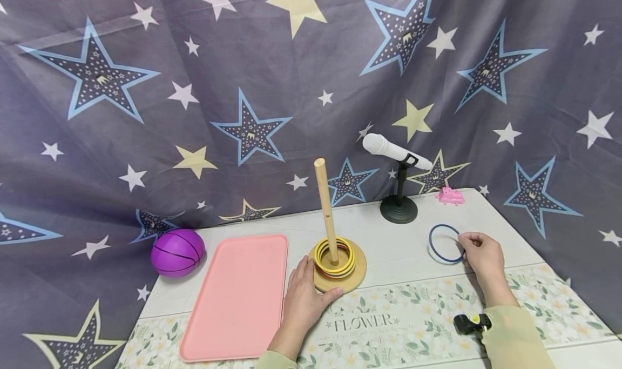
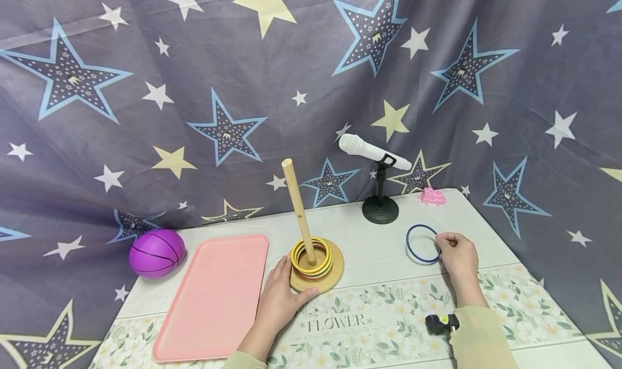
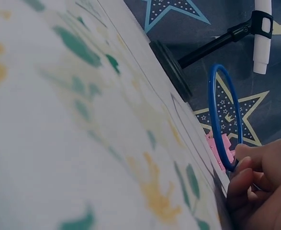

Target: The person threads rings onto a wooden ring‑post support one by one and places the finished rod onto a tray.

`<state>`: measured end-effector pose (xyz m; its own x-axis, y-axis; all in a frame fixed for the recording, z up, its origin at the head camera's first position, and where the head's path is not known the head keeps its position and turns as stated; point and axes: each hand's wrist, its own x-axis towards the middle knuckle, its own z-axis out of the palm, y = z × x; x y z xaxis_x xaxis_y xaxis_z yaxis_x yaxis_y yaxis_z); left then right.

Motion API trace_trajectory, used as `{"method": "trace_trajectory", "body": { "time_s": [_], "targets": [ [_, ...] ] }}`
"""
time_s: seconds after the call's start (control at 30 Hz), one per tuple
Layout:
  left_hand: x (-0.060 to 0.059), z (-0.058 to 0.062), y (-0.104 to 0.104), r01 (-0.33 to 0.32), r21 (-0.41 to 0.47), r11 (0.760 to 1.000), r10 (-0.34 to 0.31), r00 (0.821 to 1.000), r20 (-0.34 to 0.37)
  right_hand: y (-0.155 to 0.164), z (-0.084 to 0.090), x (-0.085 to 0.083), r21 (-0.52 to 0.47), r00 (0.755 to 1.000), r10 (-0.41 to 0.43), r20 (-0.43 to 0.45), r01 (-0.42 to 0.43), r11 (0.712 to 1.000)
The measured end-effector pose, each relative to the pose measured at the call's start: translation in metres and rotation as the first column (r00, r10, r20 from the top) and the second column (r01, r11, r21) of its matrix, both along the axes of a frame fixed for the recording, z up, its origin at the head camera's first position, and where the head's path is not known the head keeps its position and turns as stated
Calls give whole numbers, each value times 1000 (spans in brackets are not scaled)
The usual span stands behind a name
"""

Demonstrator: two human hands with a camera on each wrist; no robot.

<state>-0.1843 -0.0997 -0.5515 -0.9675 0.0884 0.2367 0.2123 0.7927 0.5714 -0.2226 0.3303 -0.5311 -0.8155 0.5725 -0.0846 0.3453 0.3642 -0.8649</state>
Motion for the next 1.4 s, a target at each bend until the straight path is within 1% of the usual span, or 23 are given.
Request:
{"method": "trace_trajectory", "body": {
  "time_s": [0.3, 0.43, 0.73, 0.87, 0.97, 1.17, 1.4],
  "targets": [
    [1, 1, 1, -2, 3, 1000, 2, 1000, -4, -3, 6, 2, -40, 999, 29, -20, -30, 999],
    [1, 0, 1, 0, -2, 1000, 0, 1000, -4, -6, 13, 4, -40, 998, 42, -35, -44, 998],
    [1, 1, 0, -1, 0, 1000, 1, 1000, -10, -16, 40, 7, -5, 990, 88, -107, -89, 996],
    [1, 1, 0, -1, 5, 1000, 1, 1000, -12, -21, 53, 7, 24, 984, 112, -138, -110, 994],
    [1, 1, 0, -1, 7, 1000, 1, 1000, -12, -25, 63, 8, 26, 978, 127, -164, -124, 992],
    [0, 0, 0, 0, 2, 1000, 0, 1000, -9, -37, 83, 12, 16, 964, 148, -223, -148, 989],
    [0, 0, 0, 1, 5, 1000, -1, 1000, -16, -49, 101, 17, 11, 943, 183, -279, -187, 982]
  ]
}}
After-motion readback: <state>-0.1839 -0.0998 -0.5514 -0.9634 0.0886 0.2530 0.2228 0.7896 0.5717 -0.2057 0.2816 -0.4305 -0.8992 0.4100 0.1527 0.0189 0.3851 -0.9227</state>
